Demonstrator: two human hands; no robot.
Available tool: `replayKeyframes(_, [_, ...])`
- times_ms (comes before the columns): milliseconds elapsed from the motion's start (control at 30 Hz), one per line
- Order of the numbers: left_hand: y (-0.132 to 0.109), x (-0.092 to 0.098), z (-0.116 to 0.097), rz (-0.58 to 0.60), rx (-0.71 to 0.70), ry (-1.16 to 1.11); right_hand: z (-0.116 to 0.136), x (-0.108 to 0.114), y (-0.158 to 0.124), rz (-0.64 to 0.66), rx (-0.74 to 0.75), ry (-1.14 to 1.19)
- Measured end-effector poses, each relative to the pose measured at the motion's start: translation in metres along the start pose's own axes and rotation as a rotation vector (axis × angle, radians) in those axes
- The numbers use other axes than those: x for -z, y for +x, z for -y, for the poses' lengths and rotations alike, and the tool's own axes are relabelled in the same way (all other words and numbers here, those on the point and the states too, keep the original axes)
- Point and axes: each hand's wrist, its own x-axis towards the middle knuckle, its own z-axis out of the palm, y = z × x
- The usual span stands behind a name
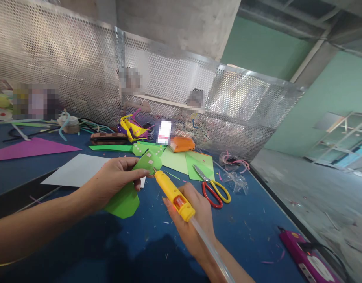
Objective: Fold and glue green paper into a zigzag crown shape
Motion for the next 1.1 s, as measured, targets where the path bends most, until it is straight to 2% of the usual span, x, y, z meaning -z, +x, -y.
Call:
replayKeyframes(567, [-0.0001,-0.0005,0.0,-0.003,0.005,0.0,-0.0002,0.0005,0.0005,-0.018,0.036,-0.019])
replayKeyframes(1100, [0.0,-0.0012,-0.0008,0.002,-0.01,0.004,0.0016,0.0004,0.0002,-0.025,0.008,-0.024])
